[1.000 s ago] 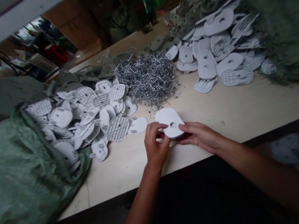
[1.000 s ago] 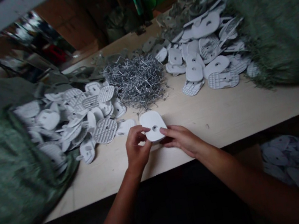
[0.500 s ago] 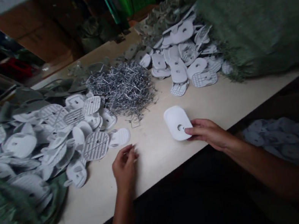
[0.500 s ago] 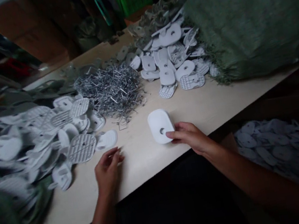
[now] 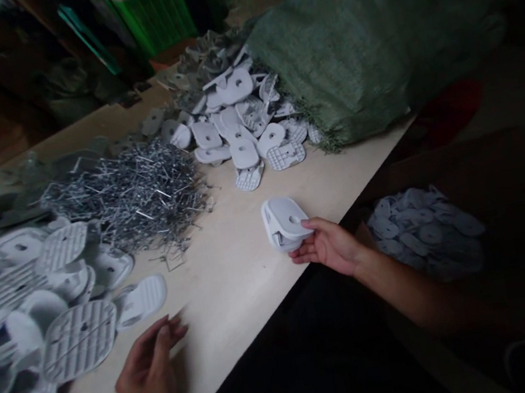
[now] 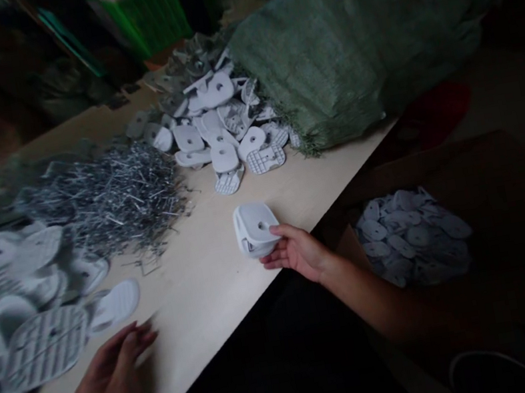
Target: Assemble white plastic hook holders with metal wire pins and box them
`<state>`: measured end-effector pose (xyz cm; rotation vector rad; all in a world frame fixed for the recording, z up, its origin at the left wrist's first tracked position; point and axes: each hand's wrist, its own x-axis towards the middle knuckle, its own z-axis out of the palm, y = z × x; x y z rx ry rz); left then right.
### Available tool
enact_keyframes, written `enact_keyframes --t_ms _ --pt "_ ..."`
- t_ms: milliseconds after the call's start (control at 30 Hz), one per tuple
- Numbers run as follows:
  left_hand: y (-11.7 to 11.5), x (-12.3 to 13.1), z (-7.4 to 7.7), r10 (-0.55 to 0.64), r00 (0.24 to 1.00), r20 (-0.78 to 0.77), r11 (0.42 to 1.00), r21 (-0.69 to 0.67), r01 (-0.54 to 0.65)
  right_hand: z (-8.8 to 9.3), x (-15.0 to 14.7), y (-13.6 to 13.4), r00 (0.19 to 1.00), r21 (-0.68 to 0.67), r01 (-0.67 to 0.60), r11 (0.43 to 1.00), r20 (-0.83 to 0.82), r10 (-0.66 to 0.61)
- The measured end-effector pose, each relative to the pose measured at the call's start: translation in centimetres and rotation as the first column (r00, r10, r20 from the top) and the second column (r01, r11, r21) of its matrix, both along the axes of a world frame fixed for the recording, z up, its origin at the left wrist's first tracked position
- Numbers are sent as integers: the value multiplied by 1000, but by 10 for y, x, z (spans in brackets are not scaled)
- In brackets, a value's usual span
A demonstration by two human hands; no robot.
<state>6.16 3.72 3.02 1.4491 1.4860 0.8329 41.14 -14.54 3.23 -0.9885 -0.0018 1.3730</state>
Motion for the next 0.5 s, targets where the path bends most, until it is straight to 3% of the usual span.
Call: enact_keyframes --t_ms 133,300,400,500 --pt "-2 4 3 40 998 -46 999 2 -40 -6 5 -9 997 76 8 997 -79 -2" --pt "-4 11 6 79 990 -115 997 18 -77 -14 25 -36 987 163 108 981 -137 -86" --pt "-7 19 11 92 983 -156 995 64 -82 -14 49 -64 974 200 213 956 -122 -192" --pt "-8 27 13 95 980 -173 991 115 -75 -18 81 -100 915 192 403 895 -59 -399"
